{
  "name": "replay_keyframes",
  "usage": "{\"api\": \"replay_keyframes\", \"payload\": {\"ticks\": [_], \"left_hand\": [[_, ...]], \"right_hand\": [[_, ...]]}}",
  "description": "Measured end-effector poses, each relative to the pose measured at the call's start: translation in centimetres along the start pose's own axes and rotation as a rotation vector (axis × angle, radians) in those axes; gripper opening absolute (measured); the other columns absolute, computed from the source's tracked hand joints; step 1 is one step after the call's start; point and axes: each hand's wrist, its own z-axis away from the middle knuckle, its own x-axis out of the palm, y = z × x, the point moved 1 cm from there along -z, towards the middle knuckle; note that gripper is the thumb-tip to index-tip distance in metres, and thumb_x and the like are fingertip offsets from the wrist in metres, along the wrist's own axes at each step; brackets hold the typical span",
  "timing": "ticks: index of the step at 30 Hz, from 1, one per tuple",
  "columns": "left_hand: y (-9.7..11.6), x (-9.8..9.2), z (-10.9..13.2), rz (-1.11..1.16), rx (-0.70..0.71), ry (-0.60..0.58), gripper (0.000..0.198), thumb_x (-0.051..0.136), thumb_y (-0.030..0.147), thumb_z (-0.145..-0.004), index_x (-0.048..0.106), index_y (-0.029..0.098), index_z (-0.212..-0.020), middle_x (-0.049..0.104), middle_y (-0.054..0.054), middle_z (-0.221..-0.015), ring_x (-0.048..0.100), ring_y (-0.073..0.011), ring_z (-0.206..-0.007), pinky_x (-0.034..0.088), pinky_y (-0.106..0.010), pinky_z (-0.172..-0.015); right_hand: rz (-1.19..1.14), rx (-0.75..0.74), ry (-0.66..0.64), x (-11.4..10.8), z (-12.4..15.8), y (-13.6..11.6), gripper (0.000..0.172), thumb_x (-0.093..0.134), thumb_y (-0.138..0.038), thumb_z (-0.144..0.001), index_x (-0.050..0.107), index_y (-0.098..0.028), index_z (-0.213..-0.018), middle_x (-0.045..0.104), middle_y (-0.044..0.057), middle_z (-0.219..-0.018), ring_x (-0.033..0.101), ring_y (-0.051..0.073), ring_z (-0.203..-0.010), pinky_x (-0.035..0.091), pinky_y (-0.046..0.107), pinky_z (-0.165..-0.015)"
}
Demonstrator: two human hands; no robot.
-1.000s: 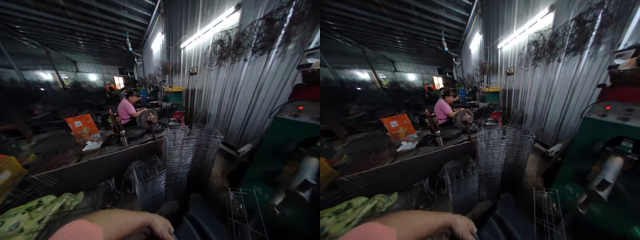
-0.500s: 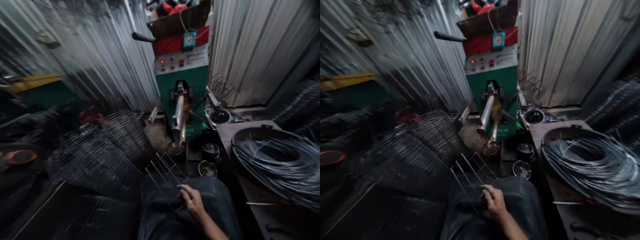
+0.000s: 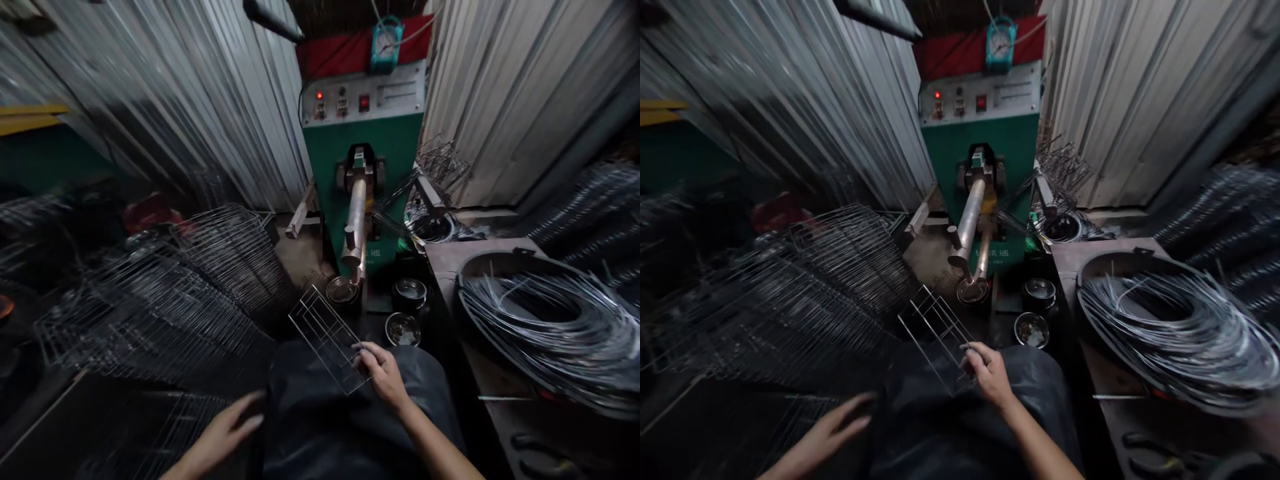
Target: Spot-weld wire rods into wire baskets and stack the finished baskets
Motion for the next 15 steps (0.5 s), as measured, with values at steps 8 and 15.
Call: {"api": "replay_keyframes", "payload": {"ticks": [8,15], "left_hand": [[8.6,10.1,-1.0,0.370,0.279,0.098,0.063,0.062,0.050,-0.066,0.045,0.018,-0.118,0.062,-0.008,-0.096,0.059,-0.0236,-0.093,0.047,-0.040,-0.084],[7.5,9.8,-1.5,0.432,0.160,0.080,0.067,0.066,0.051,-0.061,0.047,0.017,-0.116,0.058,0.000,-0.080,0.058,-0.0156,-0.073,0.048,-0.028,-0.065]], "right_hand": [[-0.087,0.032,0.031,3.3,3.1,-1.9,0.046,0.046,-0.054,-0.081,0.065,-0.015,-0.098,0.061,0.000,-0.061,0.052,0.011,-0.051,0.044,0.024,-0.053],[0.568,-0.022,0.104,-6.3,6.7,-2.5,0.035,0.059,-0.034,-0.077,0.063,-0.019,-0.108,0.065,0.007,-0.105,0.058,0.021,-0.097,0.043,0.032,-0.087]]}}
